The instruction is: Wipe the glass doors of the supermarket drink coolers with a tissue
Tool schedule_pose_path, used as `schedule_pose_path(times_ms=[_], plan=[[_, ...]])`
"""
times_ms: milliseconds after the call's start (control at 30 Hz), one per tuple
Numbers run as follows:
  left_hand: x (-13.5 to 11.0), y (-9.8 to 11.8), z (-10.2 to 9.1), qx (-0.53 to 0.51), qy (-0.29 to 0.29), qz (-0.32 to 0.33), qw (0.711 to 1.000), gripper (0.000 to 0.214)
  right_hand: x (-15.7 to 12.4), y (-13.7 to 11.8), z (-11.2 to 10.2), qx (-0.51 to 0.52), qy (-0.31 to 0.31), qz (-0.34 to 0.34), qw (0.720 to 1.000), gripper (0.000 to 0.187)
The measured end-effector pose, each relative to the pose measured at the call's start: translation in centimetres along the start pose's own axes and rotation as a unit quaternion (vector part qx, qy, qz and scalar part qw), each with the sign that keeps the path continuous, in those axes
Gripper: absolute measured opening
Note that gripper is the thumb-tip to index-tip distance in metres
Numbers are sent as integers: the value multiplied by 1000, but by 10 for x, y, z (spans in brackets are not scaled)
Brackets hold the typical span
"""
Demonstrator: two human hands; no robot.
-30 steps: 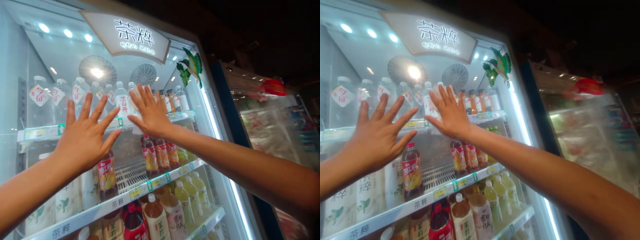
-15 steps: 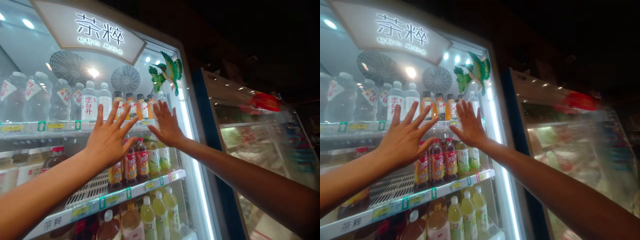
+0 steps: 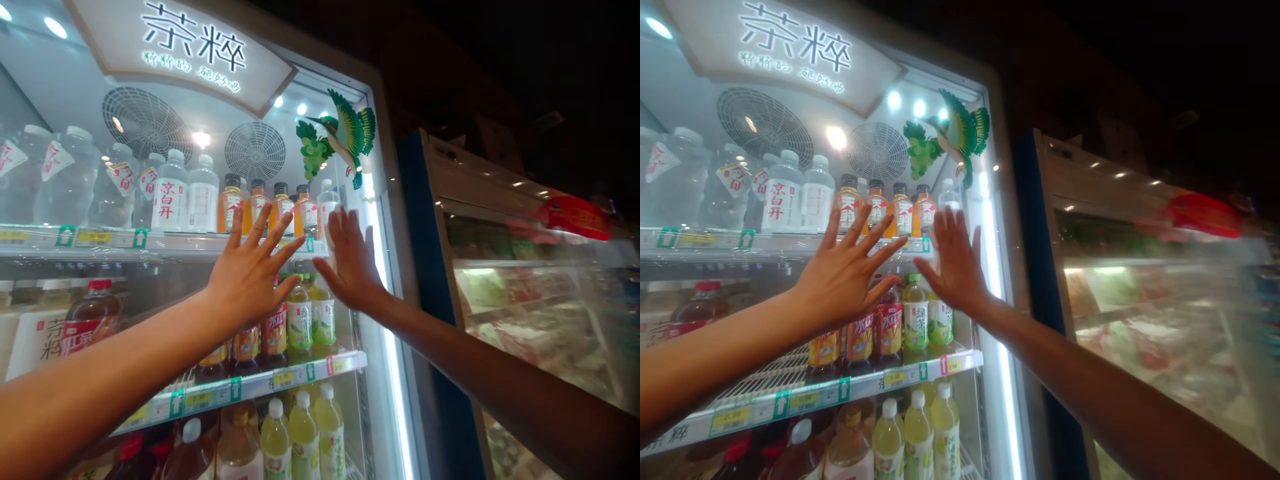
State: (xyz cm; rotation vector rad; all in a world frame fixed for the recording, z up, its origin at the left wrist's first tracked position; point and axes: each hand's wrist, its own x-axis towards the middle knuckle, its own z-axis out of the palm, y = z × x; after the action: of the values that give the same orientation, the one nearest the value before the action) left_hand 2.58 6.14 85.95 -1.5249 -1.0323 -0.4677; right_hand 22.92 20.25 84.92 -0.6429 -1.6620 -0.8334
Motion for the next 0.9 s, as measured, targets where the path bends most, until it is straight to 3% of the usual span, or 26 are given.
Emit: schedule_pose_path(times_ms=[67,200,267,400,567,767,900], plan=[[-5,-1,0,-2,3,6,1000,63,-6,5,-1,-5,-14,-26,1000,84],[-21,-5,-3,-6,-3,-9,1000,62,-12,11,-4,-5,-8,49,999,79],[-35,-9,-6,-3,-8,-5,1000,64,-24,1,-3,0,5,35,999,81],[-59,-23,-13,-1,-15,22,1000,66,-42,-33,3,-9,-1,-45,999,89],[-77,-44,-21,4,-20,-1,1000,65,-16,-69,8,-4,34,46,998,85],[-120,-89,-40,4,-39,76,996,63,-16,-148,6,0,-6,-87,996,95],[-147,-120,-59,6,-53,37,998,63,6,-200,9,-1,7,-28,1000,94]])
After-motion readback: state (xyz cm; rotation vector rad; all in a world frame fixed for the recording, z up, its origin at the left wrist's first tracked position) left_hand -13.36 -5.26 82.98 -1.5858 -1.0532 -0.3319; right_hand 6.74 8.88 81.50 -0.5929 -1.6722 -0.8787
